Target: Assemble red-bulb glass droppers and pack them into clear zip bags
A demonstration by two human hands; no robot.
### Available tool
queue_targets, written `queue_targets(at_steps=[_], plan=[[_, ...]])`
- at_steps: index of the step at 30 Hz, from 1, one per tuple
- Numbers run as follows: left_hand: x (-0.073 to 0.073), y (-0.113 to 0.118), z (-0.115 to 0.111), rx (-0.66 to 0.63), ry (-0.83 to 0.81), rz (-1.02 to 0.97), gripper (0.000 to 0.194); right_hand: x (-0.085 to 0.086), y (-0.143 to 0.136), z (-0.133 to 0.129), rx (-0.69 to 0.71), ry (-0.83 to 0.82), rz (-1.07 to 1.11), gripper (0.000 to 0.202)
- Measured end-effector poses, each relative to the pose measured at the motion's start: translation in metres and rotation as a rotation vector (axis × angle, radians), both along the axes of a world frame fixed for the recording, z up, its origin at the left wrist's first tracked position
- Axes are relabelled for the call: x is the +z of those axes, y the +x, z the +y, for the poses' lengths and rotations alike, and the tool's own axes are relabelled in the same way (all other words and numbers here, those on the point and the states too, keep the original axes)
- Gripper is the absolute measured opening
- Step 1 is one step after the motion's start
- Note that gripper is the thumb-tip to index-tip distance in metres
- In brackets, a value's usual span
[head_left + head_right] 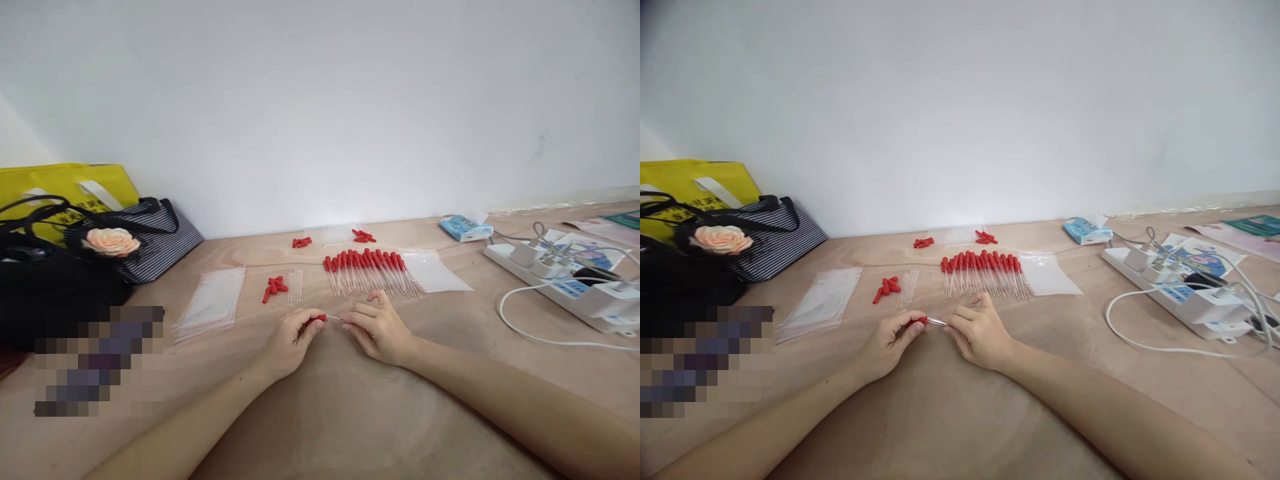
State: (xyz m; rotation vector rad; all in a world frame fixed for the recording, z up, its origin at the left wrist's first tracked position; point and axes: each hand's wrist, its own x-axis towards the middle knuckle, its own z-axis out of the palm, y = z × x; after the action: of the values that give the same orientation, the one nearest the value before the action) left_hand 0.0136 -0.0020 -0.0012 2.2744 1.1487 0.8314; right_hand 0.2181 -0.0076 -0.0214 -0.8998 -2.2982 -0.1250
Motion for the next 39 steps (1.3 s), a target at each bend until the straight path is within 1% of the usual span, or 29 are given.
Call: queue_targets(at_steps=[4,8,11,15,22,26,29,32,35,37,38,39], plan=[[-0.001,0.0,-0.001,0.016,-0.025,-0.026,0.024,0.0,-0.001,-0.001,0.025,0.007,-0.006,0.022],[-0.001,-0.001,-0.004,0.024,0.038,0.044,0.022,0.002,-0.001,-0.001,0.056,0.014,-0.021,0.022],[0.0,-0.001,-0.005,-0.018,0.11,0.111,0.02,0.003,0.0,-0.001,0.063,0.035,-0.065,0.022],[0.0,0.001,-0.006,-0.095,0.188,0.143,0.022,0.004,-0.001,-0.002,0.07,0.033,-0.078,0.022],[-0.001,0.002,-0.008,-0.138,0.234,0.162,0.022,0.001,-0.008,-0.005,0.072,-0.04,-0.029,0.023],[-0.001,0.002,-0.008,-0.156,0.255,0.175,0.02,0.001,-0.01,-0.004,0.076,-0.07,-0.022,0.024],[-0.002,0.002,-0.006,-0.131,0.261,0.174,0.017,0.005,-0.008,-0.003,0.059,-0.074,-0.047,0.025],[-0.002,0.0,-0.003,-0.091,0.272,0.173,0.017,0.012,-0.005,-0.002,0.033,-0.05,-0.094,0.024],[-0.001,-0.003,-0.001,-0.089,0.282,0.176,0.019,0.018,-0.002,-0.003,0.004,-0.05,-0.169,0.021],[-0.001,-0.007,0.001,-0.086,0.294,0.175,0.017,0.019,-0.002,-0.004,-0.006,-0.076,-0.214,0.018],[0.0,-0.01,0.002,-0.06,0.308,0.172,0.018,0.02,-0.003,-0.004,-0.016,-0.102,-0.222,0.017],[0.0,-0.013,0.004,-0.009,0.326,0.162,0.022,0.02,-0.004,-0.003,-0.036,-0.138,-0.213,0.016]])
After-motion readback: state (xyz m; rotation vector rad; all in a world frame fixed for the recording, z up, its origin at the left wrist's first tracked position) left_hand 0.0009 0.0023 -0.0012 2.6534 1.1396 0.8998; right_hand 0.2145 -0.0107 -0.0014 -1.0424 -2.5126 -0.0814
